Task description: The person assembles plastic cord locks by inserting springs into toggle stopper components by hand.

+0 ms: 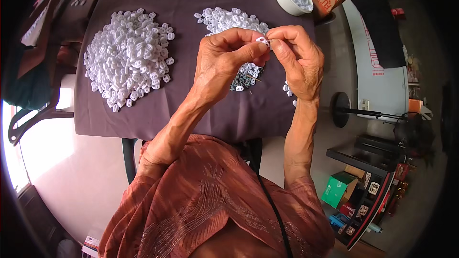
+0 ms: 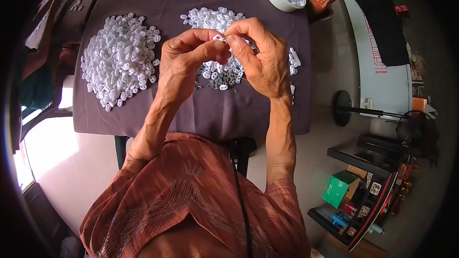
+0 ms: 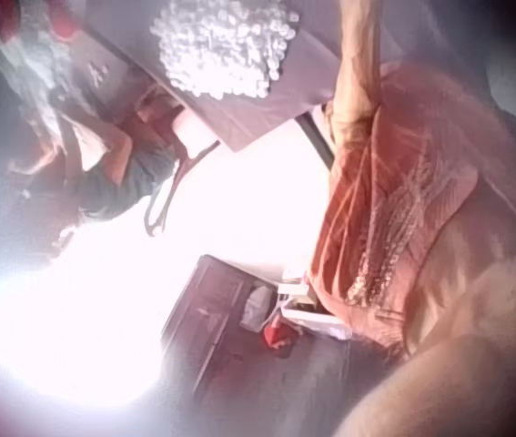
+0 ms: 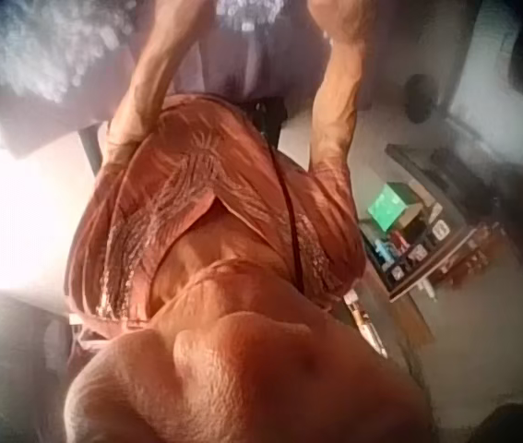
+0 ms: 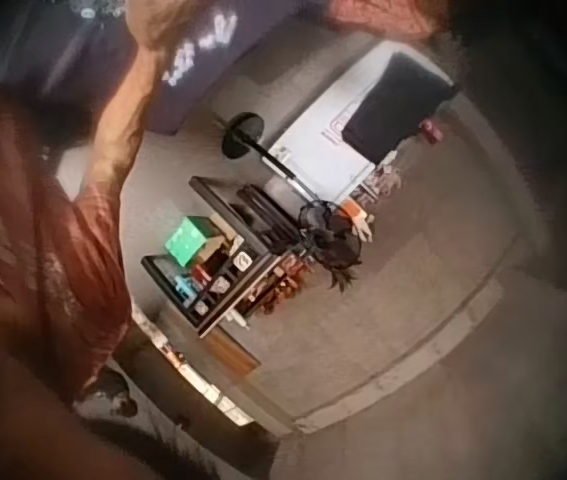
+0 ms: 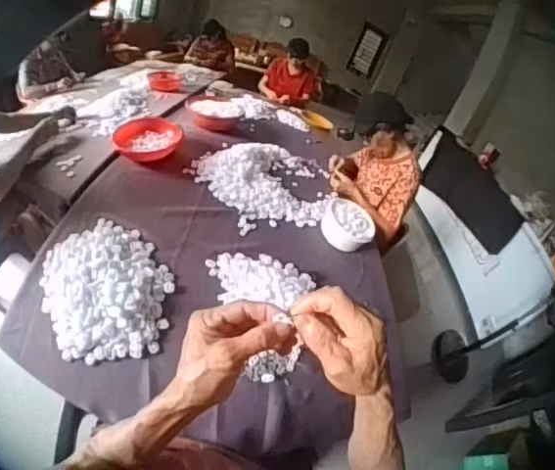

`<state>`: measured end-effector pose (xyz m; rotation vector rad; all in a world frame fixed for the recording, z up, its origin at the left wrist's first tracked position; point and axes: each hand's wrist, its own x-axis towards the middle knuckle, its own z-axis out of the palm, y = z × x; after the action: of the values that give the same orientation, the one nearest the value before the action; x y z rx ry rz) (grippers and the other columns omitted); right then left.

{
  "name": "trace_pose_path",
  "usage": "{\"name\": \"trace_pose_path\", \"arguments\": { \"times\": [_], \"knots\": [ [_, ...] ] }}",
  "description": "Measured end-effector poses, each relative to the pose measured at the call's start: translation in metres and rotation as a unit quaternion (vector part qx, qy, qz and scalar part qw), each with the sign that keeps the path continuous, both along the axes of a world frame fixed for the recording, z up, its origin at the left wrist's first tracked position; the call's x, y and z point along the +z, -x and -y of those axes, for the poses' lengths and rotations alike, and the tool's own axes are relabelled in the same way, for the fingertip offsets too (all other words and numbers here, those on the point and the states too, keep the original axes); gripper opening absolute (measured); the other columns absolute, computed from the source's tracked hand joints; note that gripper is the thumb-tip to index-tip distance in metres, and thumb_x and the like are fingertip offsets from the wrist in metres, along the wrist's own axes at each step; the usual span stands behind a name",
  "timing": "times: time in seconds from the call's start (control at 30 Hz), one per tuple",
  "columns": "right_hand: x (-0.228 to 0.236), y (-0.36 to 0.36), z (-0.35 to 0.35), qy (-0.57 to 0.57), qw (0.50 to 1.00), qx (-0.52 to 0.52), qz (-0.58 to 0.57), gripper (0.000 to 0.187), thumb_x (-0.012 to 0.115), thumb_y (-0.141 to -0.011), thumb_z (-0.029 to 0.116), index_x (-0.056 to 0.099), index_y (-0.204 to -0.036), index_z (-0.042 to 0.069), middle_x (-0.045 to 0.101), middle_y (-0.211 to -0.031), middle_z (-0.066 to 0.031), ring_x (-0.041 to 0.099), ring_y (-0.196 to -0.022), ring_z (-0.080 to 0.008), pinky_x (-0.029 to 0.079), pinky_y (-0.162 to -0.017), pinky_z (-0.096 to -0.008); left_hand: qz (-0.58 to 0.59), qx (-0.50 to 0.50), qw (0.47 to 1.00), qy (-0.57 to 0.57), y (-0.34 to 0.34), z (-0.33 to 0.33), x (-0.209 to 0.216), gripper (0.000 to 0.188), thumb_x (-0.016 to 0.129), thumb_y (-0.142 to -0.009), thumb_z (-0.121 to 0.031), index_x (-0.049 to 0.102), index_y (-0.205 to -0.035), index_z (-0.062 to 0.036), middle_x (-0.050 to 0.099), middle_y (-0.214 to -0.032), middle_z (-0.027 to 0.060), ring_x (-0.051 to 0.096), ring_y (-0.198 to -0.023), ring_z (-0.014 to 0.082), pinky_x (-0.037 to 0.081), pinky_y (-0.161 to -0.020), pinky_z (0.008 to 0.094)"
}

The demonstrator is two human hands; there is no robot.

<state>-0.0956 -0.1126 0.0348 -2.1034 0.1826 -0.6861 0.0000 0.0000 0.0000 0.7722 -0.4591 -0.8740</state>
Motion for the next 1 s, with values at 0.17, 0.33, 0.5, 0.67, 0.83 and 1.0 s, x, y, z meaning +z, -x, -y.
{"name": "trace_pose_path", "arguments": {
  "times": [0.17, 0.33, 0.5, 0.67, 0.83, 1.0],
  "knots": [
    [0.01, 0.001, 0.002, 0.052, 0.998, 0.008, -0.036, 0.009, 0.055, -0.083, 0.007, 0.055, -0.086, -0.001, 0.058, -0.08, -0.0022, 0.053, -0.069, -0.0063, 0.044, -0.064, -0.0189, 0.01, 0.004, 1.0, -0.006, 0.001, 0.0, 0.0, 0.011, 0.062, -0.077, -0.005, 0.061, -0.082, 0.0052, 0.06, -0.07, 0.0077, 0.056, -0.063, 0.0119, 0.046, -0.061, 0.0227],
    [0.013, -0.001, 0.005, 0.083, 0.995, 0.014, -0.052, 0.009, 0.055, -0.083, 0.007, 0.055, -0.086, -0.001, 0.059, -0.077, -0.0023, 0.054, -0.067, -0.0065, 0.044, -0.062, -0.0196, 0.005, 0.004, 1.0, -0.014, 0.001, -0.001, 0.0, 0.011, 0.062, -0.077, -0.005, 0.061, -0.082, 0.0053, 0.061, -0.069, 0.008, 0.057, -0.063, 0.0122, 0.047, -0.061, 0.023],
    [0.017, -0.003, 0.003, 0.118, 0.992, 0.018, -0.047, 0.008, 0.055, -0.082, 0.006, 0.056, -0.085, -0.001, 0.059, -0.076, -0.0033, 0.056, -0.067, -0.0083, 0.045, -0.061, -0.021, 0.001, 0.006, 1.0, -0.016, 0.001, -0.001, 0.0, 0.012, 0.062, -0.076, -0.005, 0.061, -0.082, 0.0053, 0.061, -0.07, 0.0087, 0.058, -0.062, 0.0128, 0.048, -0.06, 0.0234],
    [0.007, -0.006, 0.007, 0.139, 0.99, 0.01, -0.035, 0.009, 0.056, -0.082, 0.007, 0.057, -0.086, -0.001, 0.06, -0.077, -0.0037, 0.056, -0.066, -0.0094, 0.045, -0.061, -0.022, -0.035, 0.013, 0.999, -0.022, 0.001, 0.003, -0.005, 0.012, 0.063, -0.076, -0.005, 0.061, -0.082, 0.0054, 0.061, -0.07, 0.0093, 0.059, -0.063, 0.0142, 0.049, -0.06, 0.0241],
    [0.013, -0.006, 0.004, 0.048, 0.998, 0.005, -0.049, 0.012, 0.056, -0.083, 0.009, 0.057, -0.091, -0.001, 0.061, -0.08, -0.0035, 0.057, -0.073, -0.0092, 0.045, -0.066, -0.021, -0.053, -0.004, 0.999, 0.01, -0.003, 0.004, -0.006, 0.014, 0.063, -0.076, -0.006, 0.06, -0.083, 0.005, 0.062, -0.073, 0.0103, 0.06, -0.064, 0.0157, 0.05, -0.06, 0.0252],
    [0.008, -0.007, 0.005, -0.013, 0.999, 0.005, -0.035, 0.014, 0.056, -0.084, 0.009, 0.057, -0.093, -0.002, 0.061, -0.083, -0.0047, 0.058, -0.079, -0.0092, 0.044, -0.071, -0.0199, -0.069, 0.0, 0.998, 0.008, -0.005, 0.004, -0.006, 0.014, 0.063, -0.076, -0.006, 0.06, -0.084, 0.0047, 0.062, -0.076, 0.0104, 0.06, -0.065, 0.0164, 0.05, -0.06, 0.0259]
  ]
}}
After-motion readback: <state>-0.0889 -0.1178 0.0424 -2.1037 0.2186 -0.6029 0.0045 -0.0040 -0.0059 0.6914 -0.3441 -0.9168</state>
